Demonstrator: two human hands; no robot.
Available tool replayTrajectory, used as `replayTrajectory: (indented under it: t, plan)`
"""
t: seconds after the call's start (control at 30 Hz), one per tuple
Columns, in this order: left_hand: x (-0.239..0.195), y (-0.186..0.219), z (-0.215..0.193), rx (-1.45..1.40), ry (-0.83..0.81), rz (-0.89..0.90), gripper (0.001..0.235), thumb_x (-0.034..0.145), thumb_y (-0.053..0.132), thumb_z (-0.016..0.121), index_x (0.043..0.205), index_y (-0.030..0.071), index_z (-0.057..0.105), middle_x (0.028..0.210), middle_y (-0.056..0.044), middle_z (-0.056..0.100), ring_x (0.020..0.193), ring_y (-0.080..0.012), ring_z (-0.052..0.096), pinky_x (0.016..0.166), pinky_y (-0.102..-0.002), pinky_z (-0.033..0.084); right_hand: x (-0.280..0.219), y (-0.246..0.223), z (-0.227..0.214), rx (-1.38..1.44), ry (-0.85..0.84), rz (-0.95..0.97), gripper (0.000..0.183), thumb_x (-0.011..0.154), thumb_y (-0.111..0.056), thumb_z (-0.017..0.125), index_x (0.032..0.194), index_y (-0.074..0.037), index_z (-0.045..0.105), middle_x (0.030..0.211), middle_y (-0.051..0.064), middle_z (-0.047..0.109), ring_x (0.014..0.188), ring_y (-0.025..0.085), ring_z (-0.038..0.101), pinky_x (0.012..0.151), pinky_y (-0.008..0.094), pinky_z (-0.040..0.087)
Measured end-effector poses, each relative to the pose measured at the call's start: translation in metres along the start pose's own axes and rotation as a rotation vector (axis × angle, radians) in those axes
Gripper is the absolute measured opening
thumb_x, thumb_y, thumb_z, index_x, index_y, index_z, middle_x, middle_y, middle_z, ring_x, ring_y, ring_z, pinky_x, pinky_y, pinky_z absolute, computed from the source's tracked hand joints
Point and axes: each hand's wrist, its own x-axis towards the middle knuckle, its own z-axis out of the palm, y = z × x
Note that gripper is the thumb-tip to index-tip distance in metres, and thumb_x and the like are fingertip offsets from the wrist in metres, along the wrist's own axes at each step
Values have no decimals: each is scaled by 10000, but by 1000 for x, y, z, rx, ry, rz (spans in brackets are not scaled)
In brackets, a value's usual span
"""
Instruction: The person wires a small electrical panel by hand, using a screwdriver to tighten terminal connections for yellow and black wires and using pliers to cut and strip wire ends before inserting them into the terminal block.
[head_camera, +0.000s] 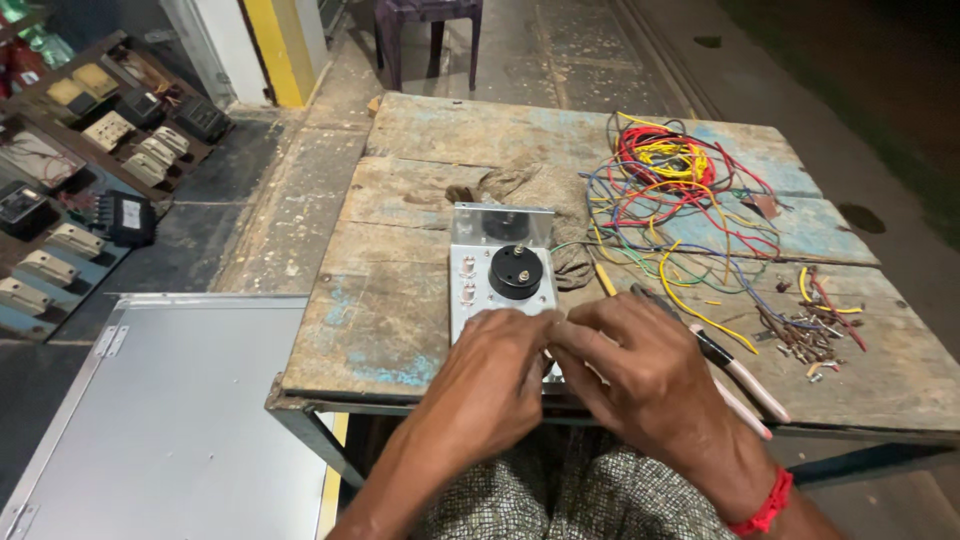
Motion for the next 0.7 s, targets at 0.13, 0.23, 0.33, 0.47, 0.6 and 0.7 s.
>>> replayTrajectory:
  t: [0.13,0.23,0.33,0.47,0.6,0.7]
  plan:
    - [14,-3,-2,36,-193,-44,300,857,73,584,1126,20,707,944,-240,695,957,-439,626,879,-516,474,-7,11,-7,-84,-13,-127,279,729,-49,799,981,-43,680,901,93,664,784,274,648,685,407,500]
    - [28,-9,-3,-75,-300,-75,217,901,156,598,1016,35,737,902,-214,715,895,-419,661,827,-503,505,-12,17,-6,-118,9,-149,236,753,-55,800,941,-51,657,901,78,655,798,256,647,696,403,501]
    - [34,-11,-3,-178,-325,-131,221,907,201,606,951,13,712,862,-214,704,826,-401,685,757,-470,531,-16,21,-3,-163,14,-118,213,764,-77,805,899,-60,641,879,71,640,787,255,635,698,410,504]
    - [34,-11,1,-107,-288,-149,236,910,203,625,892,-23,692,836,-251,679,819,-418,671,712,-482,512,-28,22,-3,-202,-38,-37,229,731,-86,803,894,-56,646,847,77,631,759,266,622,676,417,498]
    - [31,-4,0,-94,-242,-276,212,891,207,621,937,24,717,793,-240,688,773,-398,693,714,-477,519,-31,20,-1,-184,-2,-14,289,717,-65,794,980,-55,672,888,72,648,775,262,625,675,403,504]
    - [32,0,7,-121,-160,-116,185,873,143,629,971,37,745,818,-219,710,813,-395,688,758,-484,513,-32,19,-1,-151,36,-6,324,699,-73,787,1006,-58,684,903,71,657,783,262,627,672,400,507]
